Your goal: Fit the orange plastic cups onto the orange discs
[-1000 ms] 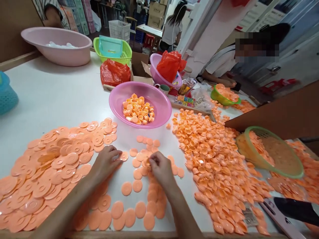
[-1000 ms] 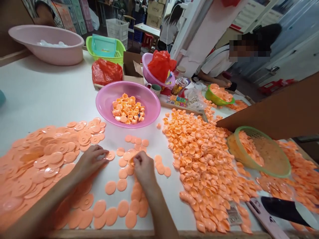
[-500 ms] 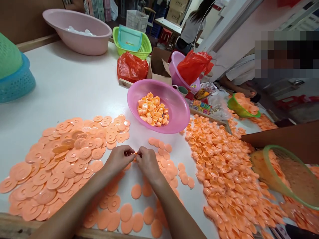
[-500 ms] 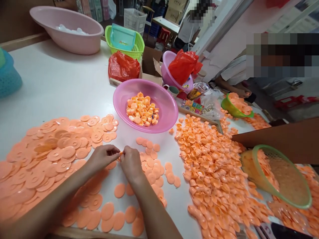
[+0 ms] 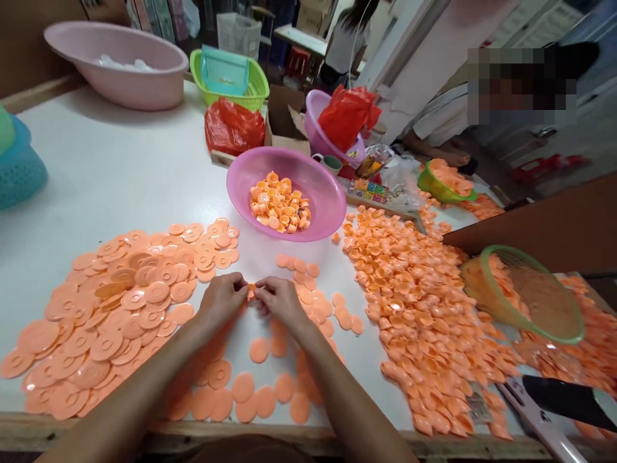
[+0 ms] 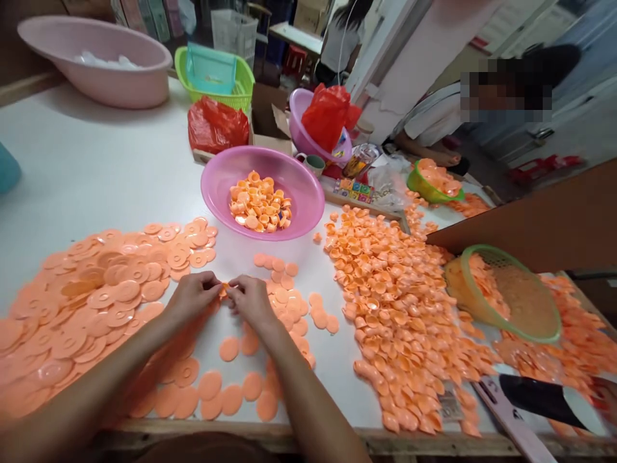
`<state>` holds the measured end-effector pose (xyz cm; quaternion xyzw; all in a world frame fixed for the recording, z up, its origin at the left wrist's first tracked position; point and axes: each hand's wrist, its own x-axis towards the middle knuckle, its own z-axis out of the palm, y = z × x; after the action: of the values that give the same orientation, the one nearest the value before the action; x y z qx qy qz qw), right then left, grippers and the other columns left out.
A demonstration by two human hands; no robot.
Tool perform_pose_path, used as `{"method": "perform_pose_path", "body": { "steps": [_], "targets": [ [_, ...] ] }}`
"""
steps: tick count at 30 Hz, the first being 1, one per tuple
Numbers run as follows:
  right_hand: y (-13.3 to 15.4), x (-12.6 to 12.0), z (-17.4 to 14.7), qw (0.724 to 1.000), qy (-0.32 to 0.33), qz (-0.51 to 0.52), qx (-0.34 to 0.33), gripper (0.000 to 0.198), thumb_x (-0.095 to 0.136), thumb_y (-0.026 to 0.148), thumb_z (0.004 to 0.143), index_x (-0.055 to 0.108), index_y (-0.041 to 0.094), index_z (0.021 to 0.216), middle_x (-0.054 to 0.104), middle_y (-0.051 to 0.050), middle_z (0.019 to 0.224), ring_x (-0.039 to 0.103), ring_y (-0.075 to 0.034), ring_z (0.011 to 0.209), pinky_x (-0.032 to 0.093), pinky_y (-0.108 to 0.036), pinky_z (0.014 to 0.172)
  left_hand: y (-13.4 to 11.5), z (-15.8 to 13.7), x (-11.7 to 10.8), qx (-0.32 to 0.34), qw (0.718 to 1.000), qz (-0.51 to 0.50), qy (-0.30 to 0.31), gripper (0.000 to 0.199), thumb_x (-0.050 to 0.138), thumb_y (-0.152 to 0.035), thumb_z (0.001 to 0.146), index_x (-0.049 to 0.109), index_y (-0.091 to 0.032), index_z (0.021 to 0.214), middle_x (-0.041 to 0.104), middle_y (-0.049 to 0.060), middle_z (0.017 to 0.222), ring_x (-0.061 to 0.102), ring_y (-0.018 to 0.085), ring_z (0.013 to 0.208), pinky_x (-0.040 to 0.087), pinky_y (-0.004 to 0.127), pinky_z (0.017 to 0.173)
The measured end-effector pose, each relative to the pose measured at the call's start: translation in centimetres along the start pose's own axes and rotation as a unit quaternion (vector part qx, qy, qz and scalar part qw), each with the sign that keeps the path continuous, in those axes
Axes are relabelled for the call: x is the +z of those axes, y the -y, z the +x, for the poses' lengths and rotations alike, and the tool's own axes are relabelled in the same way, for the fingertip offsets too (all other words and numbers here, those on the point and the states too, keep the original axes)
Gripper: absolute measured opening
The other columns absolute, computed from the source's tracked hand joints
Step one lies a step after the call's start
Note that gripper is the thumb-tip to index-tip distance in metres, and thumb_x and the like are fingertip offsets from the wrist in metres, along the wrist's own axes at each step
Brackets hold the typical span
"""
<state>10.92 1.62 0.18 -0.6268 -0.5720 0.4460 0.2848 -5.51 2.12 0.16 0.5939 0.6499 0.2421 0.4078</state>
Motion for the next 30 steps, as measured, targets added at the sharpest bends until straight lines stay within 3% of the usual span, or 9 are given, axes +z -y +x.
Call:
{"method": "perform_pose_path", "body": {
  "steps": [3, 6, 11, 14, 16, 19, 22, 26, 30],
  "targets": [
    [-3.2, -5.8, -2.3, 0.987, -0.133, 0.079, 0.032, 0.031, 0.059, 0.04, 0.081, 0.072, 0.017, 0.097, 0.068, -0.003, 0.068, 0.06, -0.015, 0.05, 0.044, -0.023, 0.043, -3.4, 0.4, -2.1, 0.029, 0.996, -0.044, -0.071, 0.019, 0.058, -0.031, 0.077, 0.062, -0.019, 0.063, 0.062, -0.003, 0.057, 0.057, 0.012, 0.058, 0.042, 0.023, 0.057],
    [-7.3, -11.6, -5.5, 0.959, -0.277, 0.007, 0.056, 0.037, 0.06, 0.045, 0.077, 0.073, 0.015, 0.092, 0.07, -0.006, 0.071, 0.061, -0.016, 0.053, 0.045, -0.025, 0.044, -8.5, 3.8, -4.7, 0.088, 0.976, -0.088, -0.177, 0.017, 0.063, -0.031, 0.076, 0.067, -0.016, 0.071, 0.063, -0.002, 0.061, 0.058, 0.012, 0.059, 0.043, 0.024, 0.058],
    [-11.9, -15.4, -10.1, 0.939, -0.322, -0.084, 0.087, 0.032, 0.058, 0.04, 0.071, 0.075, 0.016, 0.082, 0.071, -0.007, 0.067, 0.062, -0.02, 0.055, 0.048, -0.03, 0.049, -14.3, 9.9, -7.0, 0.169, 0.964, -0.08, -0.19, 0.044, 0.064, -0.035, 0.081, 0.069, -0.001, 0.108, 0.067, 0.003, 0.078, 0.06, 0.01, 0.065, 0.046, 0.029, 0.071],
    [-13.5, -15.9, -11.1, 0.919, -0.362, -0.118, 0.103, 0.034, 0.055, 0.039, 0.071, 0.075, 0.016, 0.085, 0.071, -0.007, 0.07, 0.062, -0.021, 0.059, 0.05, -0.032, 0.055, -11.9, 8.1, -7.1, 0.183, 0.971, 0.008, -0.155, 0.038, 0.065, -0.041, 0.08, 0.074, -0.01, 0.101, 0.069, 0.0, 0.076, 0.058, 0.011, 0.069, 0.044, 0.028, 0.075],
    [-14.1, -16.4, -11.1, 0.904, -0.388, -0.139, 0.111, 0.036, 0.054, 0.041, 0.072, 0.075, 0.015, 0.086, 0.072, -0.009, 0.076, 0.062, -0.022, 0.064, 0.05, -0.033, 0.06, -7.5, 5.2, -7.0, 0.15, 0.981, 0.082, -0.094, 0.027, 0.066, -0.044, 0.076, 0.076, -0.02, 0.084, 0.069, -0.004, 0.07, 0.058, 0.012, 0.067, 0.043, 0.027, 0.071],
    [-14.1, -17.5, -9.8, 0.893, -0.407, -0.16, 0.108, 0.042, 0.053, 0.045, 0.074, 0.073, 0.013, 0.092, 0.07, -0.014, 0.088, 0.06, -0.025, 0.076, 0.048, -0.036, 0.069, 0.0, 0.6, -6.0, 0.081, 0.987, 0.135, -0.021, 0.022, 0.065, -0.045, 0.072, 0.074, -0.027, 0.083, 0.07, -0.005, 0.075, 0.06, 0.016, 0.069, 0.046, 0.027, 0.068],
    [-13.4, -17.8, -7.6, 0.881, -0.394, -0.244, 0.097, 0.046, 0.055, 0.048, 0.071, 0.073, 0.013, 0.094, 0.065, -0.017, 0.096, 0.057, -0.028, 0.084, 0.045, -0.04, 0.075, 4.6, -2.6, -4.0, 0.124, 0.982, 0.145, 0.004, 0.026, 0.057, -0.038, 0.081, 0.073, -0.025, 0.097, 0.07, 0.002, 0.092, 0.064, 0.02, 0.084, 0.049, 0.03, 0.075],
    [-12.2, -16.8, -5.6, 0.875, -0.345, -0.329, 0.083, 0.039, 0.052, 0.049, 0.07, 0.07, 0.016, 0.08, 0.061, -0.013, 0.082, 0.055, -0.026, 0.076, 0.043, -0.039, 0.071, 5.2, -3.5, -1.0, 0.169, 0.977, 0.129, 0.014, 0.026, 0.05, -0.029, 0.089, 0.071, -0.024, 0.103, 0.066, 0.005, 0.095, 0.063, 0.019, 0.088, 0.05, 0.031, 0.076],
    [-11.7, -16.2, -6.9, 0.897, -0.298, -0.312, 0.1, 0.038, 0.051, 0.05, 0.071, 0.071, 0.018, 0.073, 0.061, -0.01, 0.076, 0.057, -0.024, 0.071, 0.044, -0.037, 0.069, 4.7, -3.3, -0.9, 0.161, 0.984, 0.071, -0.02, 0.028, 0.045, -0.024, 0.092, 0.068, -0.023, 0.108, 0.067, 0.004, 0.095, 0.063, 0.018, 0.089, 0.05, 0.031, 0.078]
  ]
}}
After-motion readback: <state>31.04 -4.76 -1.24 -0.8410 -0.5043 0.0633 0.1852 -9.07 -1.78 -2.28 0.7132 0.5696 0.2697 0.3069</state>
